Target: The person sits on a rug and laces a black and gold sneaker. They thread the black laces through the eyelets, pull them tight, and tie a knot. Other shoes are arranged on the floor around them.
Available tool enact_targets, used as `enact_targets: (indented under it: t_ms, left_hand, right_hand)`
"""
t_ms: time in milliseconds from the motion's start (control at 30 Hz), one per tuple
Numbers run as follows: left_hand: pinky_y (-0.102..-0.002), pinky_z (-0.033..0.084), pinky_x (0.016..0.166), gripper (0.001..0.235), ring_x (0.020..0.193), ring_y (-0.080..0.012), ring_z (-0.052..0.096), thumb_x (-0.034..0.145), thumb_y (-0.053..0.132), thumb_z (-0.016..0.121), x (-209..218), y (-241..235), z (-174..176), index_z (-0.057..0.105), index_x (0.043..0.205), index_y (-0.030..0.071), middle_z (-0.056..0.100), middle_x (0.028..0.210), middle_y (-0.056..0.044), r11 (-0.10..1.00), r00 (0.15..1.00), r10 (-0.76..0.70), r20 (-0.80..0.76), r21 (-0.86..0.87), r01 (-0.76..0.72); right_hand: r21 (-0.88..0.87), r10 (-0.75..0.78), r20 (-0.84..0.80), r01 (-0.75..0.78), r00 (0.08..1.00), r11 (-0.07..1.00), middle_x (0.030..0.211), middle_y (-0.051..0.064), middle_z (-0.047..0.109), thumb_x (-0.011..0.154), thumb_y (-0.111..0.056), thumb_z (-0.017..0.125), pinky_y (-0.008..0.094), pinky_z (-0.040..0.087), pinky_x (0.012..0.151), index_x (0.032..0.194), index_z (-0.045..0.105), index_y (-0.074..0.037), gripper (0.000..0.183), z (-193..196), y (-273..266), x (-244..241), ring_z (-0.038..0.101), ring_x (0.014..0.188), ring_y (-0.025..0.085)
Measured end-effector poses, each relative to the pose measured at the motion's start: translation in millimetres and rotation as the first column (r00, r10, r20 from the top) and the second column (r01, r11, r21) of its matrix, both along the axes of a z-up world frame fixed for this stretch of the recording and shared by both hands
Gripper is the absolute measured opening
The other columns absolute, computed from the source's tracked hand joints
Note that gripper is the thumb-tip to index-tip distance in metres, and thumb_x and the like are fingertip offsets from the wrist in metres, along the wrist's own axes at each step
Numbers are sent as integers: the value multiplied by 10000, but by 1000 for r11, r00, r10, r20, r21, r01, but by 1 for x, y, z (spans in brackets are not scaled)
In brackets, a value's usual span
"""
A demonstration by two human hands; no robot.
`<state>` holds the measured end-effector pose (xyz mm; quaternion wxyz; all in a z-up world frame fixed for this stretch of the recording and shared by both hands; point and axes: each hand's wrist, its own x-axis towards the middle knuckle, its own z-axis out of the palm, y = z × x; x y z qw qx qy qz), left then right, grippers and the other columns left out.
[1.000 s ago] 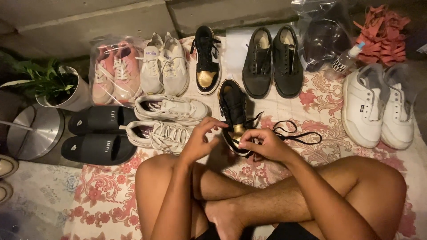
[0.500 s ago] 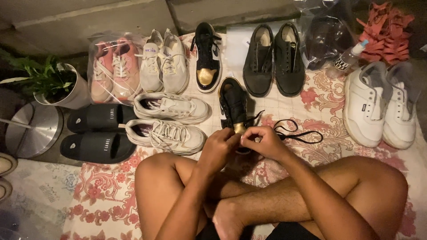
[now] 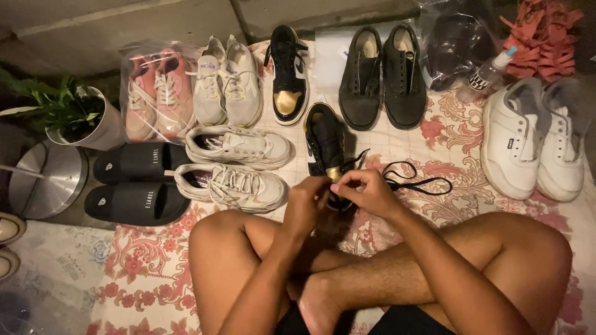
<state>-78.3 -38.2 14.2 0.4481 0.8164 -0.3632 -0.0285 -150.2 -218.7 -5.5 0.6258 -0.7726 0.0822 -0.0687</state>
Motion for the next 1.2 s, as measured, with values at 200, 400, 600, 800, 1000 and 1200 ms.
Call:
enact_targets:
  t_ms: [200, 400, 600, 800, 1000, 1200]
  left_hand:
    - [-316, 564, 725, 115, 754, -161, 720, 855, 121, 760, 26, 7, -65, 819, 951, 144, 789, 809, -112, 920, 761, 290, -580, -49, -388]
    - [-302, 570, 558, 96, 606, -169, 670, 880, 114, 752, 34, 7, -103, 780, 937, 43, 714, 704, -99, 863, 565, 355, -745, 29, -505]
    - [-320, 537, 604, 113, 649, -168, 637, 939, 134, 681, 35, -6, -107, 734, 947, 35, 708, 742, -79, 881, 652, 374, -660, 33, -472]
    - [-360, 543, 628, 123, 666, -230, 660, 945, 159, 672, 30, -15, -88, 722, 933, 47, 690, 743, -118, 868, 653, 428, -624, 84, -488]
    - [-367, 544, 646, 128, 676, -246, 664, 959, 177, 664, 29, -17, -92, 713, 918, 67, 704, 753, -115, 865, 661, 460, -592, 129, -486]
    - [-415, 553, 675, 121, 722, -304, 710, 961, 198, 663, 28, -23, -93, 703, 935, 86, 734, 789, -135, 877, 668, 464, -582, 193, -441]
  right_hand:
    - [56, -123, -85, 128, 989, 990, 616, 78, 724, 825, -34, 660, 248, 503, 615, 819, 788, -35, 128, -4, -7, 4, 632, 557, 121]
    - [-109, -119, -182, 100, 976, 989, 717, 95, 753, 781, -72, 698, 305, 511, 591, 1001, 803, -60, 245, -31, -5, 16, 638, 553, 150]
    - [-262, -178, -164, 131, 970, 956, 650, 15, 708, 781, -93, 690, 258, 508, 600, 1106, 809, -200, 363, -42, -8, 34, 602, 535, 106]
    - [-340, -224, -58, 192, 973, 921, 827, 85, 790, 823, -190, 751, 371, 584, 738, 1014, 816, -126, 212, -46, 12, 48, 754, 836, 296]
    - [-444, -252, -13, 220, 968, 869, 810, 63, 784, 820, -206, 788, 356, 595, 718, 997, 810, -106, 205, -73, 14, 66, 755, 800, 267]
    - [-487, -172, 143, 221, 975, 845, 731, 65, 757, 796, -163, 808, 363, 582, 689, 902, 814, -139, 109, -77, 8, 67, 740, 733, 284]
